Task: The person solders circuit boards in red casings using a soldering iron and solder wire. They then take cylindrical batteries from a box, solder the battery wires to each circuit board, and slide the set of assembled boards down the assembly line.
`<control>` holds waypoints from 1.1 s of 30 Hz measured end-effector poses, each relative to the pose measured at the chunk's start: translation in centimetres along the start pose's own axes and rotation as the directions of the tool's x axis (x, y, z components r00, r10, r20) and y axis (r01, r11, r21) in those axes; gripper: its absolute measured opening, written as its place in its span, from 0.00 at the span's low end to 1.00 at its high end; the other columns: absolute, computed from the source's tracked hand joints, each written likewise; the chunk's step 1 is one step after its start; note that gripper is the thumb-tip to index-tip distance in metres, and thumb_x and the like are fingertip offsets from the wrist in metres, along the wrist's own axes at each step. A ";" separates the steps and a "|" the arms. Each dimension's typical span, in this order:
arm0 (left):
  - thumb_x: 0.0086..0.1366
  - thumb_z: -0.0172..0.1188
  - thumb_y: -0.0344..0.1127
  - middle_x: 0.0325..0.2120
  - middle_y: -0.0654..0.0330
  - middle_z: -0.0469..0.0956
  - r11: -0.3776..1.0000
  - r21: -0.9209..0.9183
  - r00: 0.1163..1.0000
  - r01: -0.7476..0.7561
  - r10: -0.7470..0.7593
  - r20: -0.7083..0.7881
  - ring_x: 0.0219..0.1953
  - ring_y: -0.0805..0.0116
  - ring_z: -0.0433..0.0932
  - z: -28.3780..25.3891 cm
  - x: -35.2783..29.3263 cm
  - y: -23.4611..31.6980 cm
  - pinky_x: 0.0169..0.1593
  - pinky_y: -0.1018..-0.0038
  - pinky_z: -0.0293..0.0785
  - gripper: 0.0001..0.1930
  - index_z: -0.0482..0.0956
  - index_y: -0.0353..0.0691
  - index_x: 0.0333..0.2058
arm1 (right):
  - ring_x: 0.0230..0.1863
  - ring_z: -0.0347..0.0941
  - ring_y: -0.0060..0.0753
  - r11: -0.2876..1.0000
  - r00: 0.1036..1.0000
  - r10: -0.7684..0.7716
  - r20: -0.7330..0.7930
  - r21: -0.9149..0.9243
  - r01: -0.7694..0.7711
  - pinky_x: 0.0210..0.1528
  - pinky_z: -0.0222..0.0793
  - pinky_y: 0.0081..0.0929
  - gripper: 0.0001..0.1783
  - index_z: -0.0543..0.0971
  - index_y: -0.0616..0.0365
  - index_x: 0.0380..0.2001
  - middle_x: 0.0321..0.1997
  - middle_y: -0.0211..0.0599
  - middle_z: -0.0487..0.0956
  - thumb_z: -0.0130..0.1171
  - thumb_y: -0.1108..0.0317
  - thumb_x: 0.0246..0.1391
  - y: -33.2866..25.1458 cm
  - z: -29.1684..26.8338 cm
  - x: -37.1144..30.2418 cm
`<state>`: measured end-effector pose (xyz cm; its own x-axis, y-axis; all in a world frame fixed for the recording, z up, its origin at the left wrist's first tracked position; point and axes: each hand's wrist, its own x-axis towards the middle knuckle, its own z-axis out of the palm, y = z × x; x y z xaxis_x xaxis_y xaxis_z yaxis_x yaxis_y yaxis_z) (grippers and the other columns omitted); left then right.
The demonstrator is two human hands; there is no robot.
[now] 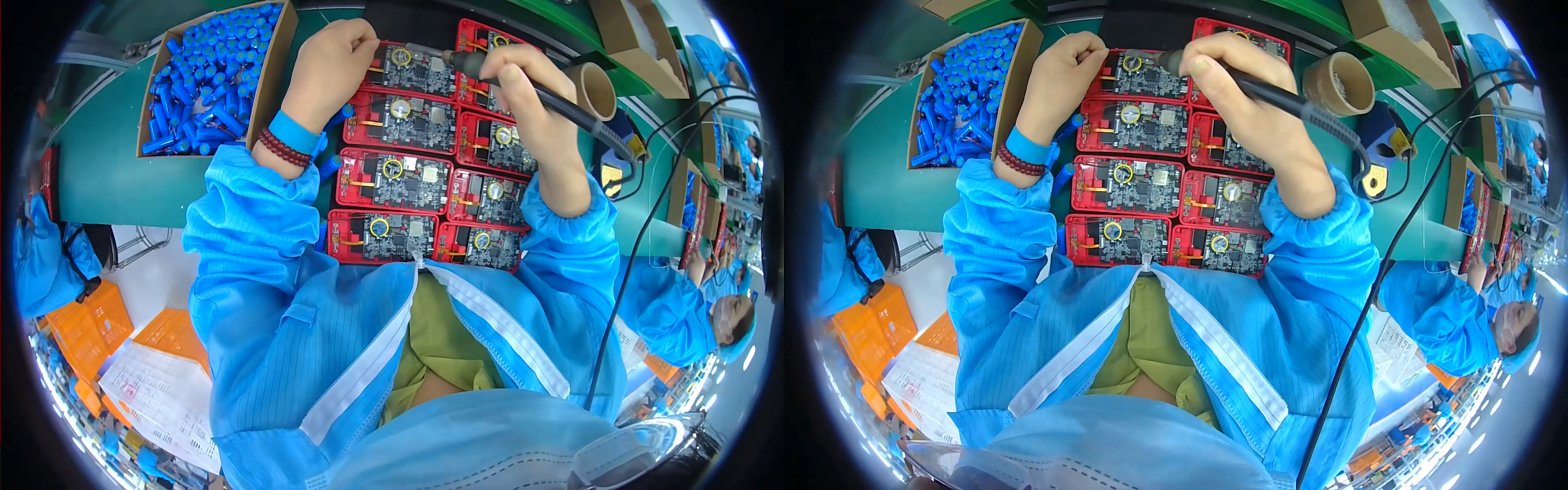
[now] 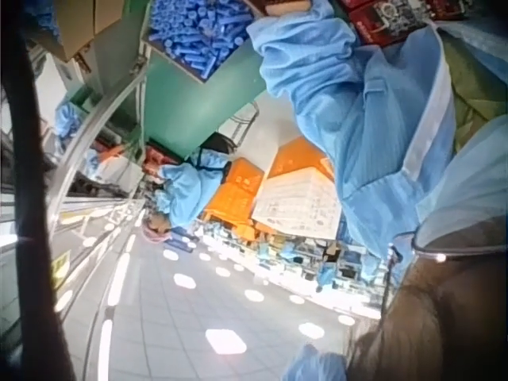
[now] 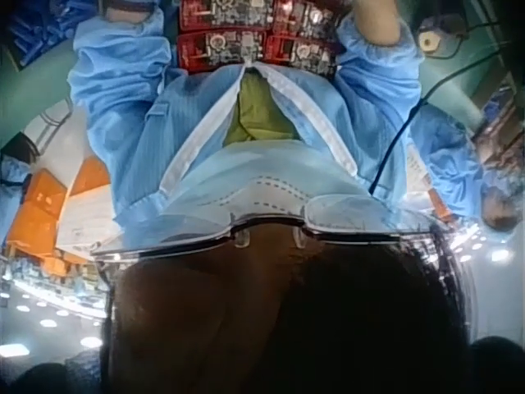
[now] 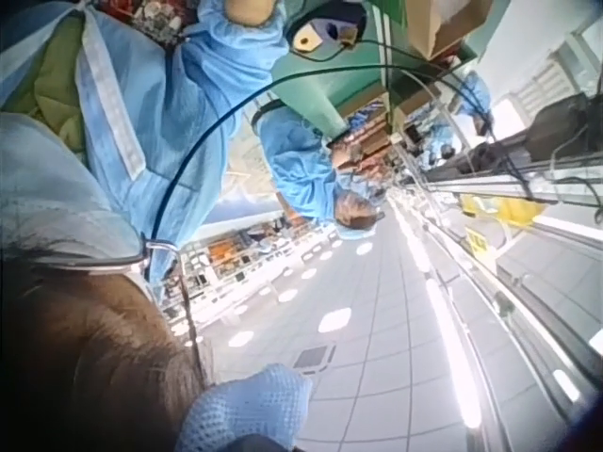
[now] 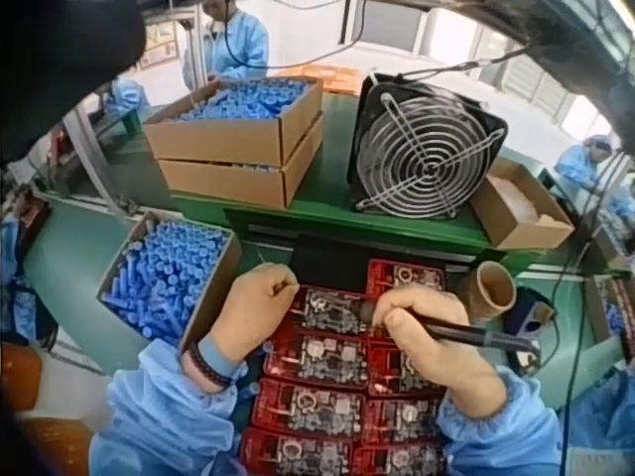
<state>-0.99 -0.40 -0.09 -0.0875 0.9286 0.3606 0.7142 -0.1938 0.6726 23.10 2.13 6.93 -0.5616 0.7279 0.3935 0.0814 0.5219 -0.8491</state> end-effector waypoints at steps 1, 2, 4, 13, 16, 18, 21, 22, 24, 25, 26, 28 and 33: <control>0.60 0.56 0.31 0.23 0.57 0.72 1.000 0.016 1.000 -0.008 0.008 -0.002 0.25 0.69 0.71 0.1 0.0 -0.2 0.31 0.75 0.67 0.06 0.75 0.34 0.32 | 0.28 0.69 0.19 1.000 1.000 0.007 0.002 0.004 -0.007 0.32 0.66 0.18 0.09 0.77 0.62 0.33 0.28 0.30 0.76 0.53 0.67 0.58 0.5 0.4 0.2; 0.60 0.56 0.31 0.23 0.57 0.72 1.000 0.016 1.000 -0.002 0.002 0.003 0.25 0.69 0.71 0.1 -0.1 -0.4 0.31 0.75 0.67 0.06 0.75 0.34 0.32 | 0.28 0.68 0.19 1.000 1.000 0.021 0.001 0.011 -0.021 0.33 0.65 0.18 0.10 0.77 0.61 0.33 0.27 0.30 0.76 0.52 0.66 0.59 0.9 0.7 0.3; 0.60 0.56 0.30 0.24 0.57 0.72 1.000 0.000 1.000 0.009 -0.009 0.001 0.26 0.68 0.71 0.2 -0.3 -0.7 0.31 0.75 0.67 0.05 0.76 0.34 0.32 | 0.27 0.67 0.17 0.998 0.998 0.051 0.030 0.018 -0.052 0.31 0.64 0.17 0.13 0.77 0.60 0.33 0.27 0.28 0.75 0.51 0.61 0.61 1.8 0.8 0.7; 0.60 0.57 0.31 0.24 0.56 0.71 1.000 0.008 0.999 -0.025 0.025 0.028 0.26 0.63 0.72 -0.2 -0.4 0.2 0.32 0.73 0.67 0.05 0.77 0.36 0.32 | 0.24 0.65 0.13 0.997 0.997 0.067 0.040 0.043 -0.069 0.26 0.61 0.15 0.14 0.78 0.58 0.33 0.25 0.25 0.74 0.51 0.59 0.61 2.5 1.4 1.0; 0.60 0.57 0.31 0.24 0.56 0.70 0.998 0.036 0.998 -0.046 0.045 0.038 0.26 0.61 0.72 -0.2 -0.4 0.1 0.31 0.71 0.67 0.05 0.77 0.37 0.32 | 0.24 0.65 0.13 0.996 0.996 0.080 0.045 0.040 -0.081 0.26 0.61 0.15 0.14 0.78 0.58 0.33 0.24 0.25 0.73 0.51 0.58 0.61 2.7 1.6 1.0; 0.60 0.57 0.31 0.23 0.56 0.70 0.998 0.040 0.998 -0.054 0.053 0.031 0.26 0.61 0.71 -0.2 -0.3 0.1 0.31 0.71 0.67 0.04 0.77 0.37 0.32 | 0.24 0.65 0.13 0.997 0.997 0.073 0.037 0.026 -0.074 0.26 0.61 0.15 0.14 0.78 0.58 0.33 0.24 0.25 0.73 0.51 0.58 0.61 2.8 1.7 1.0; 0.60 0.57 0.31 0.23 0.56 0.70 0.996 0.053 0.998 -0.066 0.065 0.020 0.26 0.61 0.71 0.0 -0.4 -0.1 0.31 0.70 0.67 0.04 0.77 0.37 0.31 | 0.23 0.65 0.13 0.993 0.992 0.112 0.050 0.032 -0.113 0.26 0.61 0.15 0.14 0.78 0.58 0.34 0.24 0.25 0.72 0.51 0.58 0.62 2.8 1.8 1.0; 0.60 0.57 0.31 0.23 0.56 0.70 0.996 0.061 0.997 -0.071 0.070 0.016 0.26 0.60 0.71 0.0 -0.4 -0.1 0.31 0.70 0.67 0.04 0.77 0.37 0.31 | 0.22 0.61 0.12 0.997 0.996 0.075 0.046 0.008 -0.075 0.24 0.56 0.14 0.15 0.77 0.60 0.34 0.21 0.25 0.70 0.49 0.59 0.62 2.8 1.9 1.0; 0.60 0.57 0.31 0.23 0.56 0.70 0.996 0.058 0.998 -0.063 0.062 0.022 0.26 0.60 0.72 0.0 -0.4 0.0 0.31 0.70 0.67 0.04 0.77 0.37 0.31 | 0.20 0.58 0.11 0.999 0.998 0.039 0.044 -0.016 -0.038 0.21 0.51 0.13 0.16 0.76 0.62 0.35 0.18 0.25 0.67 0.47 0.60 0.63 2.8 2.0 1.0; 0.60 0.57 0.31 0.23 0.55 0.70 0.997 0.055 0.998 -0.055 0.054 0.026 0.26 0.60 0.72 0.0 -0.4 0.0 0.31 0.70 0.67 0.04 0.77 0.37 0.31 | 0.20 0.58 0.11 0.999 0.998 0.034 0.053 -0.023 -0.032 0.21 0.51 0.13 0.16 0.76 0.62 0.35 0.18 0.25 0.67 0.47 0.60 0.63 2.8 2.0 1.0; 0.60 0.57 0.31 0.23 0.55 0.70 0.997 0.055 0.998 -0.055 0.053 0.027 0.26 0.60 0.72 0.0 -0.4 0.0 0.31 0.70 0.67 0.04 0.77 0.37 0.31 | 0.20 0.58 0.12 0.999 0.998 0.028 0.061 -0.031 -0.026 0.21 0.51 0.13 0.16 0.76 0.62 0.35 0.18 0.25 0.68 0.47 0.60 0.63 2.8 2.0 1.0; 0.60 0.57 0.31 0.23 0.55 0.71 0.996 0.056 0.998 -0.069 0.068 0.009 0.27 0.59 0.72 0.0 -0.4 0.0 0.32 0.69 0.68 0.04 0.77 0.37 0.31 | 0.20 0.59 0.12 1.000 0.999 -0.002 0.051 -0.026 0.003 0.21 0.51 0.13 0.16 0.76 0.62 0.35 0.18 0.25 0.68 0.47 0.60 0.63 3.1 2.0 1.0; 0.60 0.57 0.31 0.24 0.54 0.72 0.993 0.081 0.996 -0.088 0.087 0.010 0.28 0.57 0.73 0.0 -0.4 -0.1 0.33 0.68 0.69 0.05 0.77 0.37 0.32 | 0.20 0.59 0.12 1.000 1.000 -0.018 -0.014 -0.014 0.018 0.21 0.52 0.13 0.15 0.76 0.62 0.36 0.18 0.25 0.68 0.46 0.61 0.63 3.4 1.5 0.6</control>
<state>-0.99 -0.76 -0.33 -0.0180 0.9112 0.4116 0.7730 -0.2484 0.5837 21.75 3.64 3.77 -0.5513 0.7243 0.4141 0.0824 0.5412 -0.8369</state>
